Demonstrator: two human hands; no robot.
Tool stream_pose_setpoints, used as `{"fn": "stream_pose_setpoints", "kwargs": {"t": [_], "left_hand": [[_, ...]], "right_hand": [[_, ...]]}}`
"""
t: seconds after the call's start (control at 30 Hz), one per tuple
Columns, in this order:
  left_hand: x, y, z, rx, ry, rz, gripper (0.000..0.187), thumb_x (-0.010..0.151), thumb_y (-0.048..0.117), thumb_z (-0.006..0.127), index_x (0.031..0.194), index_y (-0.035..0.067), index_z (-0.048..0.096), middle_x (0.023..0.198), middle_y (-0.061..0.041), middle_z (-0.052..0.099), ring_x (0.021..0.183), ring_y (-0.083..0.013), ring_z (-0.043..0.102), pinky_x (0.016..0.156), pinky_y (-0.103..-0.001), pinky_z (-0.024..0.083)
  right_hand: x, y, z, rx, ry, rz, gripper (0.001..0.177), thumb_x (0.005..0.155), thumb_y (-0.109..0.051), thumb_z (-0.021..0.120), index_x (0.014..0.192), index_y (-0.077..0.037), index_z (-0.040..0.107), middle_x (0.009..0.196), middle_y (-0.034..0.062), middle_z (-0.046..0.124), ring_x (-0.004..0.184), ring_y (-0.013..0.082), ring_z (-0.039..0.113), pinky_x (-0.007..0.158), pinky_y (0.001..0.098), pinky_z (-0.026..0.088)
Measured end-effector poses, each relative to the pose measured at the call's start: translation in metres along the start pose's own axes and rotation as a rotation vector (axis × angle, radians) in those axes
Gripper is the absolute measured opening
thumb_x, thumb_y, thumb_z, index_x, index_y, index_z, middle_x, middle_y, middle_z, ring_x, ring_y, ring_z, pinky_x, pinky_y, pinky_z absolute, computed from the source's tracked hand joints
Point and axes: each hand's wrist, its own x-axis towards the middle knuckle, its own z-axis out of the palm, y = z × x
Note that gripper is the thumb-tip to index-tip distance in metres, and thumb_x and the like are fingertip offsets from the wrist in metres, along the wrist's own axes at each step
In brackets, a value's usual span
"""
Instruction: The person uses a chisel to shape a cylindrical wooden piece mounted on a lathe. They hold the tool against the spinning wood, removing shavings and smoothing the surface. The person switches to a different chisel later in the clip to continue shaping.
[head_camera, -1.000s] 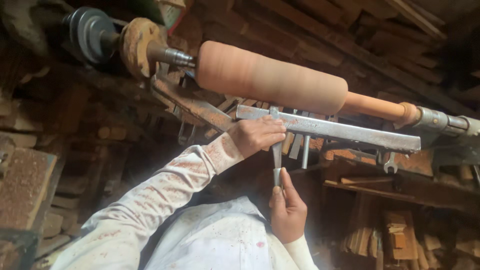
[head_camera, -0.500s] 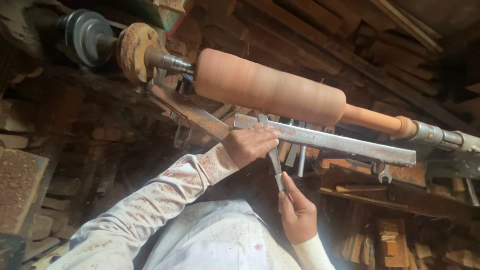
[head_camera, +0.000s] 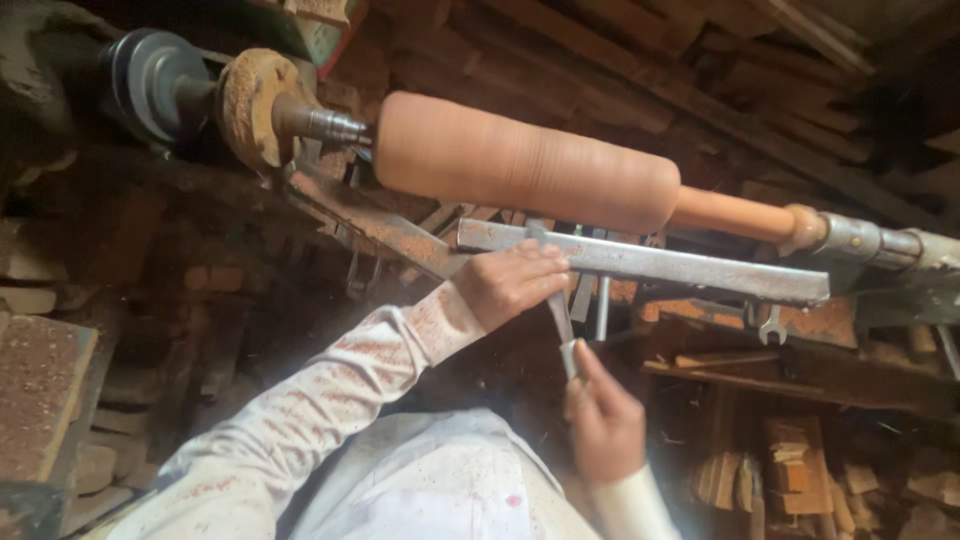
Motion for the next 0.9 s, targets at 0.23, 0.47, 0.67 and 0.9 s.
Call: {"fn": "stream_pose_setpoints", "kwargs": {"t": [0.23, 0.47, 0.67, 0.9], "left_hand": [[0.004, -0.007, -0.002, -0.041, -0.038, 0.028, 0.018, 0.088, 0.007, 0.071, 0.106, 0.007, 0.074, 0.117, -0.008, 0.075, 0.118, -0.0248, 0.071, 0.101, -0.038, 0.058], [0.001, -0.004, -0.003, -0.017, -0.034, 0.004, 0.022, 0.088, 0.008, 0.07, 0.11, 0.005, 0.073, 0.119, -0.011, 0.074, 0.118, -0.0266, 0.07, 0.102, -0.04, 0.058], [0.002, 0.003, -0.003, 0.042, -0.026, -0.045, 0.023, 0.09, 0.01, 0.068, 0.112, 0.005, 0.072, 0.122, -0.011, 0.073, 0.119, -0.0267, 0.07, 0.103, -0.04, 0.057], [0.004, 0.01, 0.004, 0.116, 0.0, -0.096, 0.026, 0.09, 0.011, 0.069, 0.114, 0.003, 0.07, 0.122, -0.012, 0.074, 0.12, -0.0276, 0.07, 0.102, -0.039, 0.058]], "right_hand": [[-0.024, 0.021, 0.037, 0.006, 0.116, -0.047, 0.051, 0.095, -0.005, 0.061, 0.146, -0.005, 0.056, 0.068, -0.005, 0.055, 0.06, 0.0026, 0.048, 0.053, 0.0197, 0.043], [-0.014, 0.014, 0.015, -0.007, 0.033, -0.003, 0.051, 0.095, -0.005, 0.062, 0.146, -0.007, 0.058, 0.069, -0.0043, 0.056, 0.059, 0.0035, 0.048, 0.053, 0.0207, 0.043], [0.001, 0.017, -0.006, -0.054, -0.041, -0.001, 0.051, 0.094, -0.005, 0.063, 0.145, -0.01, 0.061, 0.067, -0.0049, 0.055, 0.058, 0.0039, 0.048, 0.053, 0.0216, 0.044], [0.037, 0.006, -0.039, -0.183, -0.139, -0.079, 0.049, 0.092, -0.004, 0.064, 0.141, -0.011, 0.064, 0.067, -0.0045, 0.056, 0.057, 0.0048, 0.051, 0.053, 0.0226, 0.046]]}}
